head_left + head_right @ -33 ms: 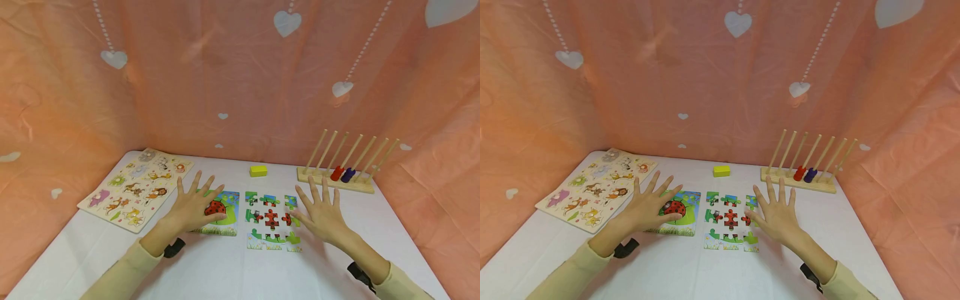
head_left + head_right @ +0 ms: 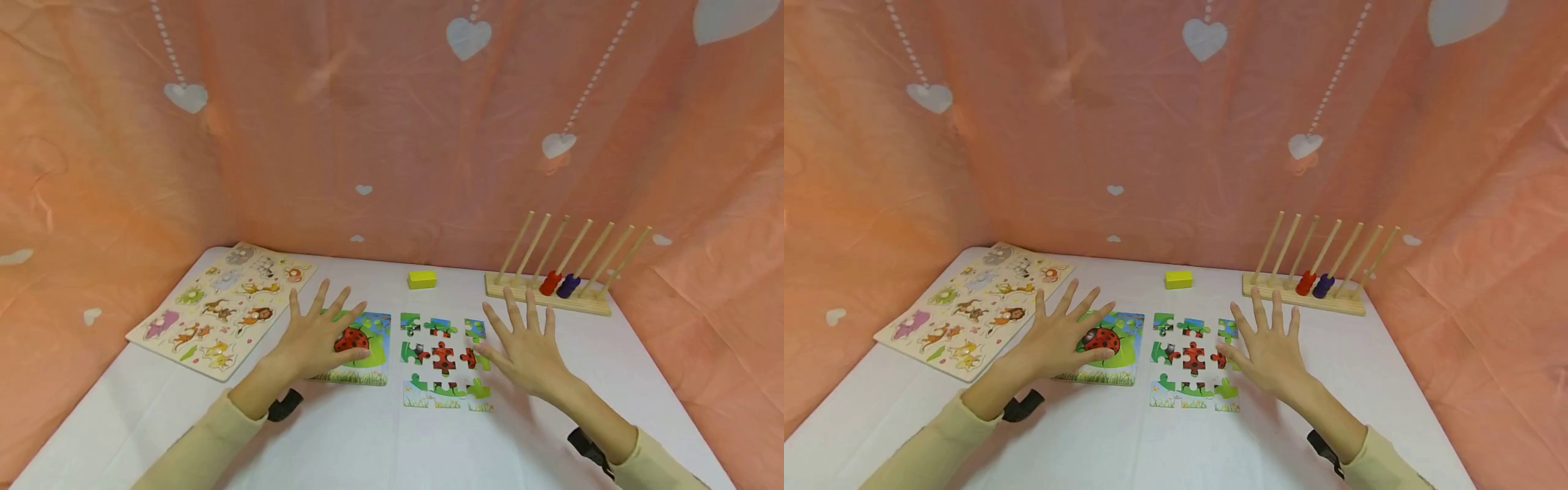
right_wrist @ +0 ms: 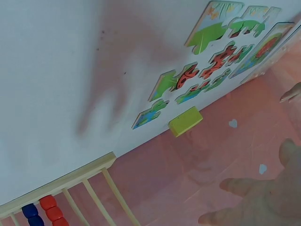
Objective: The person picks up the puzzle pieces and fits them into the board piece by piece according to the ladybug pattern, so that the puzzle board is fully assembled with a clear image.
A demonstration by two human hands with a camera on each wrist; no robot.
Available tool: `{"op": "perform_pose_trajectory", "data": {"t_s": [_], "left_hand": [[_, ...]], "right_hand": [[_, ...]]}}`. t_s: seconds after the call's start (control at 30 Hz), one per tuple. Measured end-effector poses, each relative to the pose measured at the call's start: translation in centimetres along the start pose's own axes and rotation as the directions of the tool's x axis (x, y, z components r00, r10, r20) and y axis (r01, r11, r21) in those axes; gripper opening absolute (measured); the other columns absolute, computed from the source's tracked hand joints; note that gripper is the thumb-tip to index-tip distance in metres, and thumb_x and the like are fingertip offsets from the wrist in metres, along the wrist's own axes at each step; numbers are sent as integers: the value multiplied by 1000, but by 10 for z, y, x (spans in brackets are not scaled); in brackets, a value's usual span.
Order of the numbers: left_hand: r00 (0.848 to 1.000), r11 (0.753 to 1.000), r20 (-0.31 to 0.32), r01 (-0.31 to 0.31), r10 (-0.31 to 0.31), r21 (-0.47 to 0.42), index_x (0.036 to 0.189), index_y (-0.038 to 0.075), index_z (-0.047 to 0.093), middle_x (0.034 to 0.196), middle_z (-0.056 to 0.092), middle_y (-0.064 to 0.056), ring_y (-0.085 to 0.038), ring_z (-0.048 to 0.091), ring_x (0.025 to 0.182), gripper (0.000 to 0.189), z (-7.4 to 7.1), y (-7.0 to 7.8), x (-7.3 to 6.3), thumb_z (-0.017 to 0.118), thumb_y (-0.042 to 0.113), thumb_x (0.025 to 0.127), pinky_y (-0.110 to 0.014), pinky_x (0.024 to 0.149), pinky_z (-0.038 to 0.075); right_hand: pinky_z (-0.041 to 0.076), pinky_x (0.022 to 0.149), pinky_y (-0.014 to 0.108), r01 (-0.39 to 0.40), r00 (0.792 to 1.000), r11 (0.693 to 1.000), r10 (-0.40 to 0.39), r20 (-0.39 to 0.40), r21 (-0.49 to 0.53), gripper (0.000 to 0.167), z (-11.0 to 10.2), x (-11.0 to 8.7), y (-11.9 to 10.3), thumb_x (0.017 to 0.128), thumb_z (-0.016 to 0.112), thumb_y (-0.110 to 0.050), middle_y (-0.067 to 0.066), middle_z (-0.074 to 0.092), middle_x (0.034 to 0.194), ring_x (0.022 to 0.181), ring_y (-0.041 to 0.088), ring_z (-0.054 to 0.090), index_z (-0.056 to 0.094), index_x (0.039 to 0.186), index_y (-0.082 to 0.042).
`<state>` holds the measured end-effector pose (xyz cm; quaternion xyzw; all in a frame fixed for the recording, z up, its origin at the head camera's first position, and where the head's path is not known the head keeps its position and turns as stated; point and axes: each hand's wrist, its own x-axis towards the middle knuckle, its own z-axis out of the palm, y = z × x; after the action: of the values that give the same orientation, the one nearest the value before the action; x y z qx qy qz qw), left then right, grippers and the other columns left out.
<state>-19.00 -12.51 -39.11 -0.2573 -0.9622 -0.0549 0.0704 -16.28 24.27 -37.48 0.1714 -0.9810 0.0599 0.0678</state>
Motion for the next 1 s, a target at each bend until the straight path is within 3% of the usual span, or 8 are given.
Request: {"op": "perform_pose_trajectory", "data": {"t_s": [0.37,0.5,0.63,0.77,0.87,1.0], "left_hand": [[1000,1000,-8,19,-19,-1,155,24,39,163,26,-13,-43,5,151,84,-1,-5,-3,52,73,88,-80,105,-2],[999,999,22,38,-38,-22,157,21,35,163,23,-14,-41,6,151,85,-1,-15,-7,50,72,90,-79,106,-4],[996,993,79,42,-33,-114,157,13,33,162,25,-17,-41,11,150,88,1,-31,-14,57,66,90,-78,107,0],[989,971,148,12,24,-241,153,-2,34,159,28,-25,-47,20,147,91,9,-51,-22,69,53,89,-73,111,11],[978,938,191,-9,80,-347,147,-11,37,156,28,-31,-52,21,144,90,18,-62,-24,74,45,88,-67,113,19],[968,894,223,-4,116,-449,145,-13,39,156,27,-32,-54,18,143,88,27,-71,-28,76,41,87,-65,114,20]], "right_hand": [[-4,108,76,15,1000,1000,-15,-2,11,75,2,1,-4,98,52,-56,24,4,164,147,50,-11,36,155,-9],[-4,108,76,16,1000,1000,-16,-1,22,75,3,4,-5,97,55,-53,25,5,164,147,51,-9,36,155,-9],[-1,108,77,15,1000,999,-15,-2,36,72,6,10,-4,97,56,-51,26,11,163,147,52,-3,39,154,-9],[3,107,78,14,1000,998,-15,13,66,68,10,20,1,98,57,-47,28,20,160,146,55,6,42,151,-8],[4,106,79,26,999,994,-30,35,109,63,13,29,4,98,61,-41,30,28,156,144,56,12,48,147,-5],[3,106,80,53,994,985,-67,81,161,56,19,46,1,96,66,-35,31,37,151,144,55,16,55,140,-3]]}}
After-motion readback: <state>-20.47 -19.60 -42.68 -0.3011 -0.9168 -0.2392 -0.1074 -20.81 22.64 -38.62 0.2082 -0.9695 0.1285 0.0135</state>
